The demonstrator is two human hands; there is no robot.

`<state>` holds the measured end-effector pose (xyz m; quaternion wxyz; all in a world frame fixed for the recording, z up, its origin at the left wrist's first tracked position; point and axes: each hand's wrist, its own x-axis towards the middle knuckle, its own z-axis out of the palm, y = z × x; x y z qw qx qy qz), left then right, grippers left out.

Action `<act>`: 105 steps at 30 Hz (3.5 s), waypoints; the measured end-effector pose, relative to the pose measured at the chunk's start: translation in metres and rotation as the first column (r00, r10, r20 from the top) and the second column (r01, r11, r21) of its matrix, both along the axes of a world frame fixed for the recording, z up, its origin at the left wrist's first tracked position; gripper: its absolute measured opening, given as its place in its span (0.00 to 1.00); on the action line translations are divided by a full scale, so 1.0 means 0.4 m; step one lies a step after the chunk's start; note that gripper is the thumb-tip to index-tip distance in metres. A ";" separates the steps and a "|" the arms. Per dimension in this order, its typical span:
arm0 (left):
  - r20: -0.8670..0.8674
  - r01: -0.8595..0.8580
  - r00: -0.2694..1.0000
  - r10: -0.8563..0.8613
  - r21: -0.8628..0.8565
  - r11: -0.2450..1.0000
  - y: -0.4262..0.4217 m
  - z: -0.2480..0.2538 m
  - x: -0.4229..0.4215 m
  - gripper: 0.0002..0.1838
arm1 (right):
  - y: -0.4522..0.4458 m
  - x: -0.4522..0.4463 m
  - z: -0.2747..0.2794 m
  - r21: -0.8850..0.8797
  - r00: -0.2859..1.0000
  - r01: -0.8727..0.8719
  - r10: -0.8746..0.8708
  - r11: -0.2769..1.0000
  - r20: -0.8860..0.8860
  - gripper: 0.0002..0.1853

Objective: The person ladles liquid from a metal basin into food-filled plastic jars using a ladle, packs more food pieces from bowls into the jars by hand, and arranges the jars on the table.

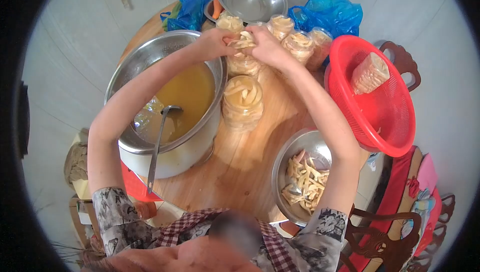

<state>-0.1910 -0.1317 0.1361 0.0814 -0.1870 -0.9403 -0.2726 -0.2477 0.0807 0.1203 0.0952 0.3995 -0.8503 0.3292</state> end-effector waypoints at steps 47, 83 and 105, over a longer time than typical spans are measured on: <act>-0.551 -0.153 0.834 0.019 -0.199 0.968 0.061 -0.028 0.016 0.06 | 0.061 0.025 0.010 -0.087 0.982 -0.186 0.187 0.979 -0.004 0.07; -0.392 0.063 0.857 -0.334 -0.564 0.823 0.035 -0.024 0.088 0.31 | 0.102 0.041 -0.080 0.165 0.929 0.039 0.025 0.986 -0.370 0.24; -0.011 -0.013 1.000 0.009 -0.475 0.880 0.063 -0.013 0.062 0.33 | 0.057 -0.010 -0.131 0.151 0.923 0.078 -0.014 0.985 -0.386 0.25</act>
